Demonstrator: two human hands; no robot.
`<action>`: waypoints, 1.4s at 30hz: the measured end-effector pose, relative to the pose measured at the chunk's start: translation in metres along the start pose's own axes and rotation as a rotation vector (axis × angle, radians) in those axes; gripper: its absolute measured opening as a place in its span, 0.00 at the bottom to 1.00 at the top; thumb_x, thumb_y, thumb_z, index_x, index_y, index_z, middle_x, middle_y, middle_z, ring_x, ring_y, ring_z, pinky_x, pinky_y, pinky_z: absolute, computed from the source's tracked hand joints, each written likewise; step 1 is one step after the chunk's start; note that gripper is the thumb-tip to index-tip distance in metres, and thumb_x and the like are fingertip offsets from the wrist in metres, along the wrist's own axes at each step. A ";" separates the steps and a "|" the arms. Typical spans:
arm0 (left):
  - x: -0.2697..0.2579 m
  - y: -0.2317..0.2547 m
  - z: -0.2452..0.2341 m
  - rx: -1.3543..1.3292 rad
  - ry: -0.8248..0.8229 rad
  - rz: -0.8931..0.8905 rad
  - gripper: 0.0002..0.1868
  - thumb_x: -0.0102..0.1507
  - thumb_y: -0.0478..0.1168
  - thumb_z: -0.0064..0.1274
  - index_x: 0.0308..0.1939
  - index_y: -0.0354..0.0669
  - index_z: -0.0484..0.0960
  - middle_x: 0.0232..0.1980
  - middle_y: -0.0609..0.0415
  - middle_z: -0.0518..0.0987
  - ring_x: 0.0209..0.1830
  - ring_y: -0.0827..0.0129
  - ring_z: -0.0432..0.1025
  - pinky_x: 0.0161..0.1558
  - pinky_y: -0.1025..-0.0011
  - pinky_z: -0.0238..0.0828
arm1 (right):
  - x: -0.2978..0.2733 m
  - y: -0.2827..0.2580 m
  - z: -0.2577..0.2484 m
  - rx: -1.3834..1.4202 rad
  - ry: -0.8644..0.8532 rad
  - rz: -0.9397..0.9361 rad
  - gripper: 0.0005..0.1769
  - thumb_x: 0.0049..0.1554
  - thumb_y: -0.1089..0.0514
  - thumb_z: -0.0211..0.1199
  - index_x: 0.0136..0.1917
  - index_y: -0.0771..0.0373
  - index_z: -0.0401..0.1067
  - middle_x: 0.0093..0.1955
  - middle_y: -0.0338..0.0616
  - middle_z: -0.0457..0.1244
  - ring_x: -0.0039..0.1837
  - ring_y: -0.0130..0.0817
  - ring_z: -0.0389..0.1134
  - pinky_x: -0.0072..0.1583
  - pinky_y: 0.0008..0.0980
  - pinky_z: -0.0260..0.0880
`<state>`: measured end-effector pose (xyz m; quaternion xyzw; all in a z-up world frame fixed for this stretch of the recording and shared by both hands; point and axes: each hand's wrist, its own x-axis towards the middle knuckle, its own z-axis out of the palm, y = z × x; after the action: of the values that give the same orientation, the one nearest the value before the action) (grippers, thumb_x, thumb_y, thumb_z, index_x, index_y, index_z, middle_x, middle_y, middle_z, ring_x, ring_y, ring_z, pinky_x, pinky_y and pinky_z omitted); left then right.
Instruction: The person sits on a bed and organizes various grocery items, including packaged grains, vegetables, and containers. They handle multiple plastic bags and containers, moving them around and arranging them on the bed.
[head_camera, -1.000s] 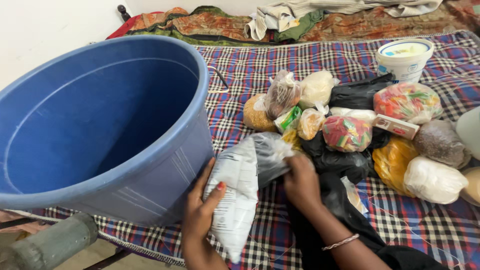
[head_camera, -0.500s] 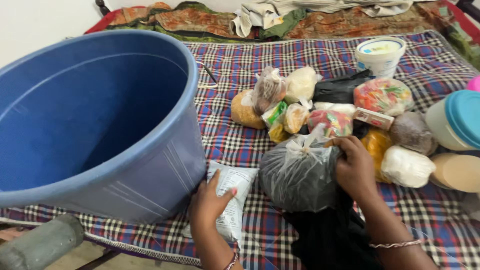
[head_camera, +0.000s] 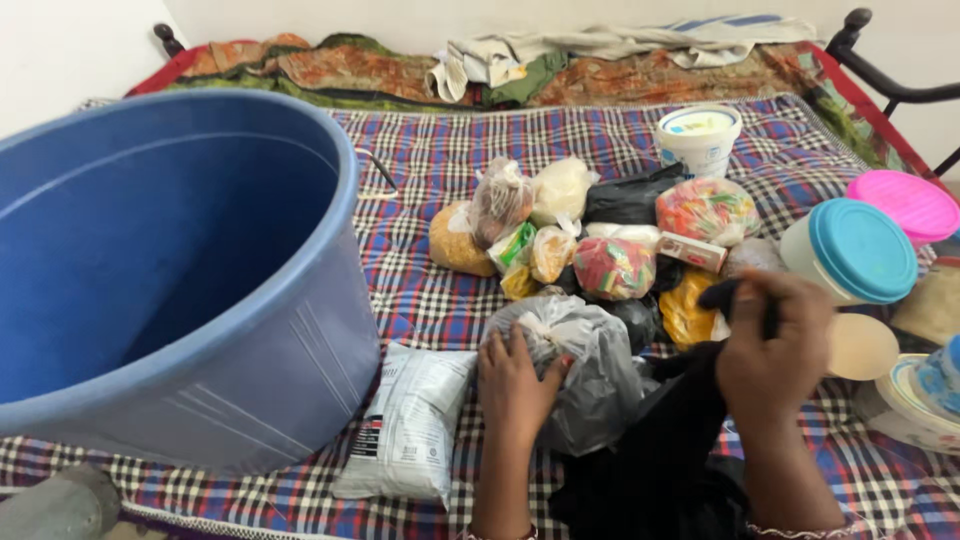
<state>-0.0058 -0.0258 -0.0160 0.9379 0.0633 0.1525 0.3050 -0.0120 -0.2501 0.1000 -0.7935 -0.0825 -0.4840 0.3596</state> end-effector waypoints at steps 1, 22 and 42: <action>0.001 0.000 0.003 -0.003 0.027 -0.010 0.52 0.56 0.67 0.61 0.71 0.32 0.63 0.71 0.25 0.62 0.71 0.31 0.55 0.67 0.46 0.54 | -0.001 0.000 -0.001 0.047 0.051 0.001 0.04 0.72 0.68 0.61 0.60 0.68 0.71 0.58 0.51 0.63 0.60 0.42 0.65 0.67 0.35 0.65; 0.000 0.000 0.004 -0.038 0.103 0.053 0.33 0.57 0.37 0.57 0.67 0.35 0.71 0.69 0.30 0.68 0.69 0.35 0.61 0.64 0.45 0.61 | -0.064 -0.001 0.115 -0.113 -0.743 -0.019 0.41 0.49 0.42 0.69 0.70 0.63 0.66 0.71 0.57 0.59 0.69 0.57 0.61 0.64 0.52 0.61; 0.011 -0.019 0.010 -0.927 0.093 -0.493 0.46 0.62 0.56 0.58 0.76 0.38 0.57 0.75 0.42 0.65 0.75 0.57 0.62 0.70 0.61 0.58 | -0.052 0.000 0.098 0.247 -0.364 0.066 0.20 0.56 0.73 0.66 0.60 0.64 0.68 0.52 0.48 0.67 0.56 0.39 0.71 0.60 0.33 0.69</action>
<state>0.0070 -0.0137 -0.0324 0.6543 0.2212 0.1296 0.7114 0.0310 -0.1750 0.0298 -0.8199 -0.1788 -0.3072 0.4488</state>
